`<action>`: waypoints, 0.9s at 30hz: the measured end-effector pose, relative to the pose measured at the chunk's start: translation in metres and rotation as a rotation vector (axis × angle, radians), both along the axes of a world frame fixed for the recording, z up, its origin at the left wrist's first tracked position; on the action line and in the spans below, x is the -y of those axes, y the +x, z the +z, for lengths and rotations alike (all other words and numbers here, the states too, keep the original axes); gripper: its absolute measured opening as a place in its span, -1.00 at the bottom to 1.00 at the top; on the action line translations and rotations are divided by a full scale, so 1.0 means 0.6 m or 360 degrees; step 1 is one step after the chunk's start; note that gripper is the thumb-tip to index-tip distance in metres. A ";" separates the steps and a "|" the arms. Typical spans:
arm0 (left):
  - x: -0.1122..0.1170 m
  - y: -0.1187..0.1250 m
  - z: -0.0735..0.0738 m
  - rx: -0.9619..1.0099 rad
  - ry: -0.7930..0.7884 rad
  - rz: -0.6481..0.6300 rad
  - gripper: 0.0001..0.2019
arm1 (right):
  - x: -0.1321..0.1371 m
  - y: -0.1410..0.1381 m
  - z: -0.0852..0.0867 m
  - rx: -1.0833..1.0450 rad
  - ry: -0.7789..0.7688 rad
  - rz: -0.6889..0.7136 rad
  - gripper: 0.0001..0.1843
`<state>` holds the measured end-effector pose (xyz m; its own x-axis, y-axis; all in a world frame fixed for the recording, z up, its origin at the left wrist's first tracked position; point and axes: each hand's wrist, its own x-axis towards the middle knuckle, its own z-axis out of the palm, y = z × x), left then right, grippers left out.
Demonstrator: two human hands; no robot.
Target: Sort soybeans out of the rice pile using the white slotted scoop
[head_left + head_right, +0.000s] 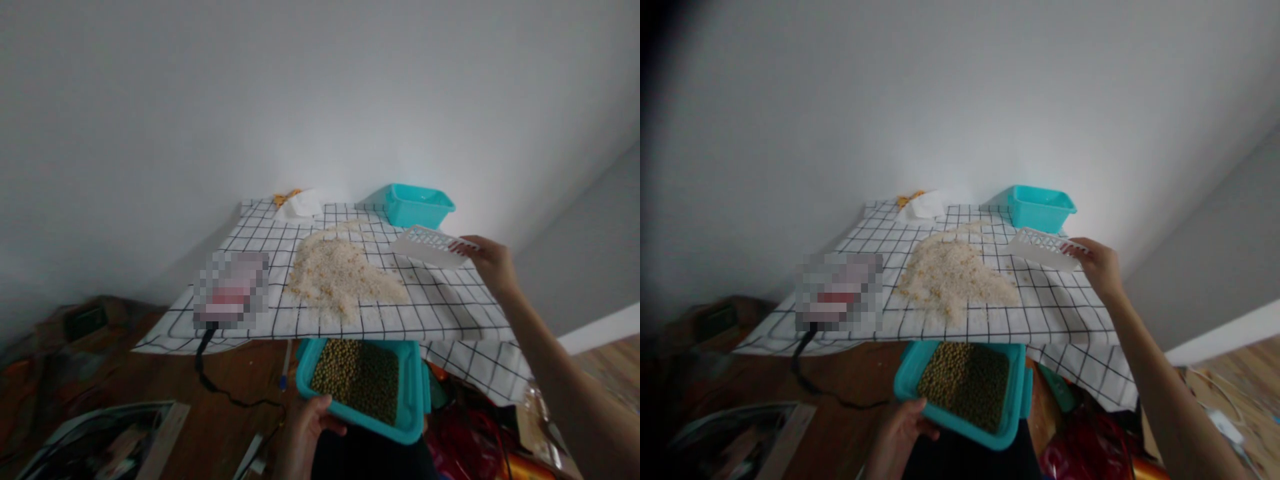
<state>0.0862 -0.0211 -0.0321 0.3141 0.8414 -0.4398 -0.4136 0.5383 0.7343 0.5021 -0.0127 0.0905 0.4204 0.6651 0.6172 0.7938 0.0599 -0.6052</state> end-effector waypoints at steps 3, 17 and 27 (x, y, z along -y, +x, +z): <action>0.002 0.020 0.012 0.0016 0.0028 -0.0157 -0.90 | -0.029 0.027 -0.007 -0.0002 -0.0087 0.0122 -0.70; 0.024 0.145 0.027 0.0107 0.0163 -0.0522 -0.95 | 0.011 0.079 0.024 -0.0018 -0.0311 0.0307 -0.52; 0.030 0.178 0.013 0.0143 0.0148 -0.0631 -0.85 | 0.070 0.078 0.034 -0.0022 -0.0365 0.0248 -0.52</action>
